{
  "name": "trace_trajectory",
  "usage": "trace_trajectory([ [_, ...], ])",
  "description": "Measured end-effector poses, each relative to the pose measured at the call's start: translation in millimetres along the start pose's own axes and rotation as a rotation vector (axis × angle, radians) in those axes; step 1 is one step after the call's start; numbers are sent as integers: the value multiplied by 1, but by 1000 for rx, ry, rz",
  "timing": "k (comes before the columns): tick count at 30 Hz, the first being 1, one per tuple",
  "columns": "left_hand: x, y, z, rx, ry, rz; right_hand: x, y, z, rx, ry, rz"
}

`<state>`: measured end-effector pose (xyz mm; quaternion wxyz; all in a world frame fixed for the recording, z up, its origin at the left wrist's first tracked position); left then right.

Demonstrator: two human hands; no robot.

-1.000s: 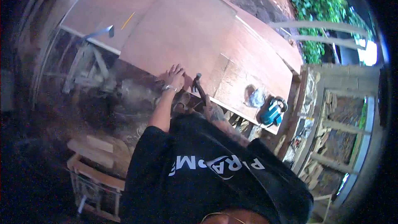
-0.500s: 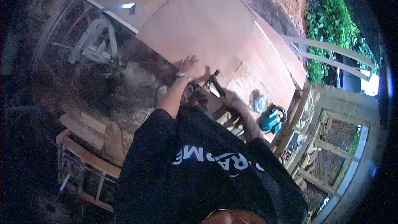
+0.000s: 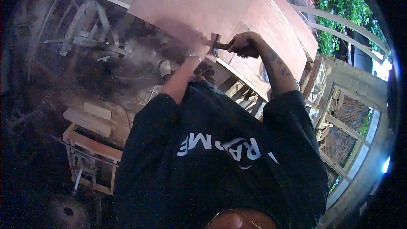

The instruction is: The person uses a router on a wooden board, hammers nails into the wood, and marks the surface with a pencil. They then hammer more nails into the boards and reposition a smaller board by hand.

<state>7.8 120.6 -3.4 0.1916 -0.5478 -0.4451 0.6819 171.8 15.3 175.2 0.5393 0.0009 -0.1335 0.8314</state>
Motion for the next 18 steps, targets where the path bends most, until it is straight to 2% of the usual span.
trace_trajectory([
  [1, -13, 7, 9, -17, -35, 72, 0, -11, -10, 132, 45, 31],
  [4, -34, 5, 35, 12, -58, 214, -3, -22, -27, 223, 131, 28],
  [5, -36, 4, 37, 35, -49, 248, -1, -25, -29, 234, 101, 53],
  [8, -33, 26, 36, 66, -185, 359, 0, -28, -23, 262, 14, 108],
  [9, -36, 31, 41, -121, -167, 401, -10, -28, -32, 269, -18, 123],
  [12, -37, 40, 41, -221, -281, 403, -24, -31, -30, 258, -170, 63],
  [13, -41, 16, 38, -108, -226, 351, -8, -31, 5, 229, -140, -131],
  [14, -39, 23, 39, -224, -158, 307, -16, -29, 14, 128, -212, -123],
  [16, -40, 23, 29, -120, -253, 484, -27, -34, 34, 162, -192, -435],
  [17, -38, 26, 20, -21, -222, 499, -51, -40, 25, 243, -256, -596],
  [18, -33, 32, 10, 75, -196, 508, -75, -44, 18, 204, -346, -785],
])
Point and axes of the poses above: each hand's wrist, its own z-axis away from the middle knuckle, its own y-axis out of the palm, x = y × z, the point moved 2 cm from there along -z, towards the middle knuckle, and after that the axes turned 4 degrees about z, right-handed, at the moved point
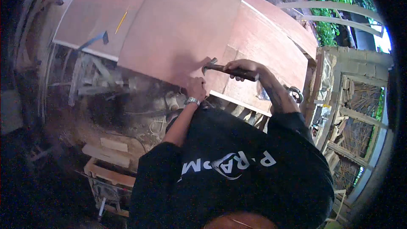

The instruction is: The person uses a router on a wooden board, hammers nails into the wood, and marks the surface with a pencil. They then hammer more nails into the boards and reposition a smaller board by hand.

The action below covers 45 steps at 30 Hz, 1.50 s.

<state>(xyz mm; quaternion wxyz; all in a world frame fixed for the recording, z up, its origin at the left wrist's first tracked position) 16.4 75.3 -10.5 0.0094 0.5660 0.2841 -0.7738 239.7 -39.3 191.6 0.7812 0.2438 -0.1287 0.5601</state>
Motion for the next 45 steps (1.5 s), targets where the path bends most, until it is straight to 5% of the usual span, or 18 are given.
trace_trajectory([
  [2, -13, -4, -24, 117, 26, 109, -5, -23, 13, -74, -65, -411],
  [3, -36, -17, -38, 140, 60, 215, -4, -26, 21, 60, -259, -768],
  [4, -57, -29, -50, 175, 87, 320, -1, -33, 25, 143, -452, -885],
  [6, -81, -43, -86, 214, 26, 219, 32, -37, 40, 31, -517, -942],
  [10, -107, -60, -188, 258, -107, -30, 71, -107, 11, -387, -640, -241],
  [12, -118, -64, -236, 222, -41, 91, 92, -143, -2, -766, -582, -59],
  [14, -123, -65, -283, 185, 1, 60, 102, -189, -15, -1236, -716, 563],
  [17, -133, -52, -356, 156, 31, -7, 143, -261, -7, -1417, -398, 605],
  [18, -133, -44, -381, 155, 58, -42, 147, -292, -20, -1684, -721, 391],
  [19, -148, -37, -401, 128, 152, -27, 161, -321, -26, -1682, -873, 176],
  [20, -146, -24, -426, 160, 144, -93, 174, -350, -30, -1525, -653, -31],
  [21, -141, -9, -453, 190, 133, -157, 187, -369, -42, -1328, -857, -381],
  [26, -161, 50, -537, -1, 630, -413, 225, -488, -122, -1171, -761, -541],
  [31, -162, 59, -544, -42, 607, -455, 272, -537, -139, -1705, -378, -402],
  [32, -158, 59, -543, -48, 602, -441, 277, -539, -138, -1847, -303, -364],
  [35, -165, 55, -540, -40, 599, -470, 287, -512, -118, -1872, -520, -356],
  [38, -171, 55, -537, -75, 578, -450, 264, -445, -93, -1762, -821, -315],
  [45, -130, 66, -548, -76, 499, -416, 244, -412, -101, -1728, -1030, -427],
])
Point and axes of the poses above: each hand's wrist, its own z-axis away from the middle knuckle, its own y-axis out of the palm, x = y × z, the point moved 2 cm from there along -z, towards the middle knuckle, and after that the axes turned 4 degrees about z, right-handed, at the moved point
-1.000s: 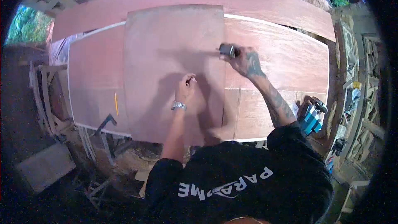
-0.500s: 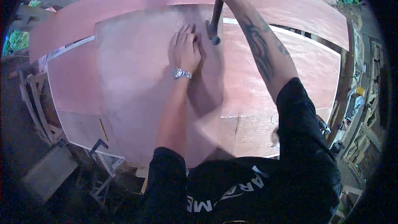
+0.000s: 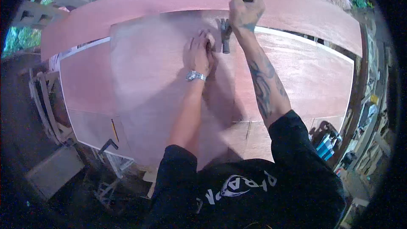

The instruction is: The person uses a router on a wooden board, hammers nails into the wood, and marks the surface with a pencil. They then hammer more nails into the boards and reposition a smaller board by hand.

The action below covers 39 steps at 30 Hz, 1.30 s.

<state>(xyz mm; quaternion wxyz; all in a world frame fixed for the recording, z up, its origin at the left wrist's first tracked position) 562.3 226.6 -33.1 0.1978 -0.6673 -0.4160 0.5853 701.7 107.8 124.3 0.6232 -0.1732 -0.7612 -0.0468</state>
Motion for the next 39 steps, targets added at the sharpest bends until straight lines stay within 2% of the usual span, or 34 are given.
trace_trajectory([
  [1, -8, -7, -5, 3, 4, 25, 2, -6, 4, 22, 34, 116],
  [4, -24, -25, -6, 10, 8, 50, -21, -12, 26, -51, -80, -225],
  [6, -28, -30, -6, 6, 35, -6, -32, -29, 59, 82, -290, -263],
  [7, -23, -25, -4, -17, 23, 43, -32, -35, 75, 83, -282, -177],
  [9, -15, -16, -3, -70, 24, 131, -29, -35, 63, 58, -224, -455],
  [12, -14, -28, -9, 7, -350, 398, -7, -55, 59, 159, -122, -576],
  [13, -14, -38, -11, 17, -378, 504, -7, -68, 68, 207, -58, -575],
  [15, -17, -56, -13, 39, -440, 722, 15, -102, 87, 307, -290, -270],
  [16, -31, -63, -2, 22, -343, 735, 36, -118, 101, 314, -276, -292],
  [17, -39, -65, 13, 190, -246, 725, 58, -134, 119, 322, -257, -317],
  [19, -58, -66, 51, 302, -136, 631, 73, -174, 153, 365, -19, -406],
  [21, -84, -54, 104, 305, -104, 707, 86, -207, 184, 389, -48, -425],
  [22, -107, -64, 123, 244, 9, 912, 95, -223, 200, 402, -56, -434],
  [23, -123, -87, 146, 418, -175, 976, 108, -238, 214, 415, -49, -434],
  [24, -130, -98, 166, 491, -121, 815, 115, -257, 229, 450, 39, -471],
  [25, -133, -100, 190, 511, -104, 1008, 120, -275, 245, 481, 128, -501],
  [27, -138, -94, 242, 616, -167, 1046, 123, -304, 276, 487, 129, -519],
  [28, -152, -124, 252, 690, -133, 907, 129, -317, 291, 529, 187, -573],
  [29, -153, -118, 277, 681, -88, 846, 134, -329, 305, 572, 251, -623],
  [31, -160, -127, 313, 786, -214, 912, 142, -346, 329, 613, 313, -602],
  [37, -167, -143, 418, 584, -325, 929, 168, -365, 391, 829, 278, -224],
  [39, -165, -159, 433, 623, -347, 1008, 176, -360, 413, 967, 198, 27],
])
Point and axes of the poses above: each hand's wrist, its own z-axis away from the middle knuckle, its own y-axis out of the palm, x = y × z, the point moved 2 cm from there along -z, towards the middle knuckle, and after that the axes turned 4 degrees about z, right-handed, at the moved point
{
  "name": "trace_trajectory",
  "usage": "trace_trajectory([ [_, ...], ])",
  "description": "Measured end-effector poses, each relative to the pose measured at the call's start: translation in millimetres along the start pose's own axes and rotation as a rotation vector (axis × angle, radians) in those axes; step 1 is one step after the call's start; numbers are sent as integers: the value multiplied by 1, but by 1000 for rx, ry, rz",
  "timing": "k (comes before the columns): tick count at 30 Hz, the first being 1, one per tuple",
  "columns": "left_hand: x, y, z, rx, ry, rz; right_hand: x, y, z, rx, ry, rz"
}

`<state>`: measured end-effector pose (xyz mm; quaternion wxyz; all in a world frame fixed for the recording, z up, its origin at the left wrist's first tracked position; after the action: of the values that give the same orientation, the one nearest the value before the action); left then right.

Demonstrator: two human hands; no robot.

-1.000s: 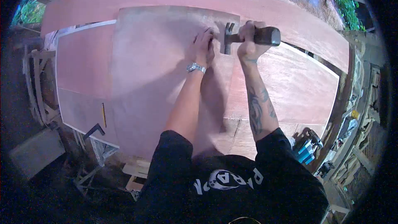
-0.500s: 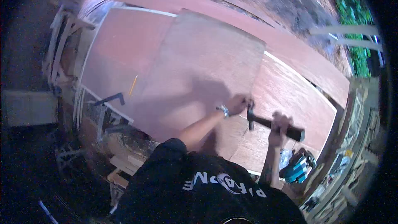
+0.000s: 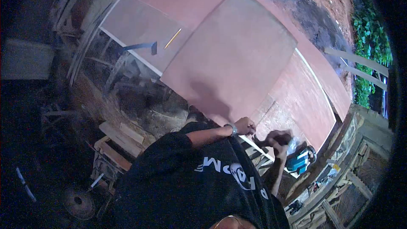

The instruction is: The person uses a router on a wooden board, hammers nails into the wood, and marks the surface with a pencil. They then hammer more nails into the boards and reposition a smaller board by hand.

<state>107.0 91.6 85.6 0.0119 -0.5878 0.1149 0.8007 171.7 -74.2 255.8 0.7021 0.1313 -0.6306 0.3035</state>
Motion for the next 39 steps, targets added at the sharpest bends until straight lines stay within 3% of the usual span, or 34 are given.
trace_trajectory([
  [4, -3, -43, 28, 1, -96, 331, 53, 62, -25, 508, 207, 711],
  [6, 23, -76, 28, -52, -3, 338, 8, 60, -17, 385, 47, 834],
  [8, 15, -118, 53, -88, -130, 537, -24, 51, -3, 106, -86, 830],
  [10, 26, -167, 78, -179, -58, 396, -120, 5, 19, -50, -86, 926],
  [11, 8, -186, 100, -250, -100, 357, -100, 8, 24, -63, -280, 1089],
  [14, -10, -233, 162, -427, -245, 260, -125, -2, 42, -53, -220, 1167],
  [15, 0, -245, 176, -471, -262, 381, -147, -9, 50, 13, -173, 1227],
  [17, 30, -261, 208, -558, -307, 623, -148, 5, 53, 55, -162, 1204],
  [19, 26, -264, 233, -556, -315, 486, -147, 21, 51, 135, -131, 1213],
  [22, 16, -257, 251, -570, -363, 438, -159, 30, 41, 208, -8, 925],
  [23, 19, -256, 255, -591, -359, 446, -206, 23, 40, 117, -101, 989],
  [26, 37, -264, 262, -640, -336, 478, -189, 29, 5, -161, -31, 818],
  [28, 44, -284, 256, -694, -351, 503, -217, 42, -20, -389, 362, 497],
  [31, 52, -327, 242, -830, -221, 486, -271, 69, -57, -572, 682, 89],
  [32, 52, -345, 235, -851, -169, 467, -270, 75, -67, -563, 697, 206],
  [34, 35, -378, 218, -923, -220, 86, -214, 99, -82, -556, 729, 445],
  [35, 25, -393, 209, -945, -239, -107, -188, 106, -85, -512, 812, 381],
  [38, 7, -429, 178, -945, -105, -534, -202, 120, -84, -645, 626, -93],
  [39, -14, -433, 169, -922, -197, -587, -187, 121, -81, -623, 653, 2],
])
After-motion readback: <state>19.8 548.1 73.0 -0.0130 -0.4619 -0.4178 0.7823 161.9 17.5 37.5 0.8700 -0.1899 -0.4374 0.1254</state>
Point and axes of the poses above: each hand's wrist, its own z-axis away from the middle knuckle, its own y-axis out of the palm, x = y × z, the point moved 2 cm from there along -z, towards the middle knuckle, and after that the axes turned 4 degrees about z, right-handed, at the moved point
